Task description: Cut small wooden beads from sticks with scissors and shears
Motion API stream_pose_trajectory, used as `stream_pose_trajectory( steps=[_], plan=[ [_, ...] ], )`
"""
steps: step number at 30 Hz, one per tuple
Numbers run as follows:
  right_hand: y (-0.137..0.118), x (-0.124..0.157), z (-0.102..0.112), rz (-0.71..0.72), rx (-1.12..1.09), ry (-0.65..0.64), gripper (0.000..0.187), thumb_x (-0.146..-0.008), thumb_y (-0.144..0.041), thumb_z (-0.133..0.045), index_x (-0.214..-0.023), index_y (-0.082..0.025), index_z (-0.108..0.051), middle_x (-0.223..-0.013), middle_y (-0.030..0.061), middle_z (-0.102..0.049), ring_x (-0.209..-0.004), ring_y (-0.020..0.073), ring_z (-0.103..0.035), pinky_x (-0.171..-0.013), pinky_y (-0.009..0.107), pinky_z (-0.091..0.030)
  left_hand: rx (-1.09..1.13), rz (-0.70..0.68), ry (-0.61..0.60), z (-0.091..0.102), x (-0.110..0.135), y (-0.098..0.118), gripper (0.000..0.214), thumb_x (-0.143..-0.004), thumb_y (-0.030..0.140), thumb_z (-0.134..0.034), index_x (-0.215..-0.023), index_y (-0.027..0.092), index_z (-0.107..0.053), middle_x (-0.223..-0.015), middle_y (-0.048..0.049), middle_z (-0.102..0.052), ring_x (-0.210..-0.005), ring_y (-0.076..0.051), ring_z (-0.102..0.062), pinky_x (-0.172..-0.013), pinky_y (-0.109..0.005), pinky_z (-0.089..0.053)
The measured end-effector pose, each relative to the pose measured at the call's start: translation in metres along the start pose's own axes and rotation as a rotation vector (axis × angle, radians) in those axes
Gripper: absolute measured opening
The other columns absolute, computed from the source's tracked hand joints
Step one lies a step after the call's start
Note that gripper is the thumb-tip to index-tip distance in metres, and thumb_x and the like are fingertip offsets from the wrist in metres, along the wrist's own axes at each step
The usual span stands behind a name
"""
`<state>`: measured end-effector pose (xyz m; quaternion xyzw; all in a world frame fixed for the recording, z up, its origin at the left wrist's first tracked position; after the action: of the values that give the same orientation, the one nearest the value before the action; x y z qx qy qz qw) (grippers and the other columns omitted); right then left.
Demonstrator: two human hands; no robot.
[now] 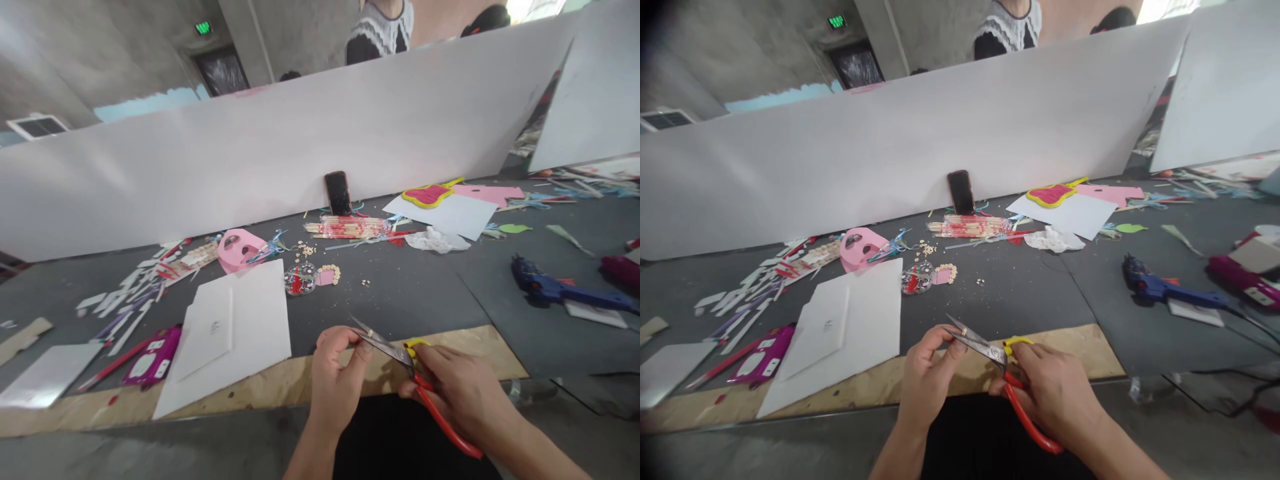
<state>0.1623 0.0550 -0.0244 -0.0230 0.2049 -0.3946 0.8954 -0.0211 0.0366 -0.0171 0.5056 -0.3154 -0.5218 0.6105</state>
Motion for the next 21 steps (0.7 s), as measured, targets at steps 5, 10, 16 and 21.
stream_pose_trajectory(
  steps=[5, 10, 16, 21],
  plan=[
    [0.0029, 0.0001, 0.0015, -0.049, 0.037, -0.016, 0.028, -0.086, -0.047, -0.053, -0.074, -0.025, -0.041, -0.064, 0.0016, -0.06, -0.053, 0.0177, -0.059, -0.048, 0.026, -0.04, -0.011, 0.001, 0.023, -0.0016, -0.0007, -0.0024, 0.013, -0.083, 0.03, -0.059, -0.08, 0.02, -0.067, -0.087, -0.0042, -0.068, -0.089, -0.022, -0.061, -0.085, -0.034, -0.043],
    [0.0025, -0.0016, 0.0055, -0.088, -0.001, -0.055, 0.043, -0.076, -0.061, -0.061, -0.088, -0.022, -0.048, -0.077, 0.0057, -0.064, -0.067, 0.022, -0.064, -0.055, 0.03, -0.047, 0.051, -0.036, 0.013, -0.0006, -0.0026, -0.0031, 0.01, -0.081, 0.027, -0.062, -0.08, 0.02, -0.069, -0.088, -0.0049, -0.069, -0.089, -0.021, -0.06, -0.085, -0.033, -0.043],
    [0.0038, -0.0018, 0.0046, -0.074, -0.026, -0.078, 0.045, -0.078, -0.064, -0.057, -0.089, -0.021, -0.05, -0.08, 0.0068, -0.065, -0.071, 0.0232, -0.065, -0.058, 0.032, -0.048, 0.213, -0.002, -0.101, -0.0046, -0.004, -0.0044, 0.011, -0.083, 0.026, -0.06, -0.079, 0.017, -0.066, -0.08, -0.0034, -0.066, -0.08, -0.018, -0.06, -0.076, -0.028, -0.045],
    [0.0078, 0.0027, 0.0017, -0.068, 0.016, -0.066, 0.038, -0.082, -0.059, -0.055, -0.086, -0.022, -0.052, -0.079, 0.0066, -0.066, -0.07, 0.0225, -0.065, -0.059, 0.031, -0.048, 0.184, 0.009, -0.117, -0.0058, -0.002, -0.0037, 0.012, -0.084, 0.024, -0.059, -0.079, 0.017, -0.066, -0.082, -0.0039, -0.066, -0.082, -0.018, -0.06, -0.078, -0.028, -0.044]
  ],
)
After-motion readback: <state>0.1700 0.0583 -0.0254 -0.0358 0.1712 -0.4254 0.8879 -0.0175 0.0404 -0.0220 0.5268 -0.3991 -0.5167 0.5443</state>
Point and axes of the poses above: each hand's wrist, its own x-axis away from the middle knuckle, its own z-axis out of the back of the hand, y = z × x, the point moved 5 cm from there along -x, towards the middle knuckle
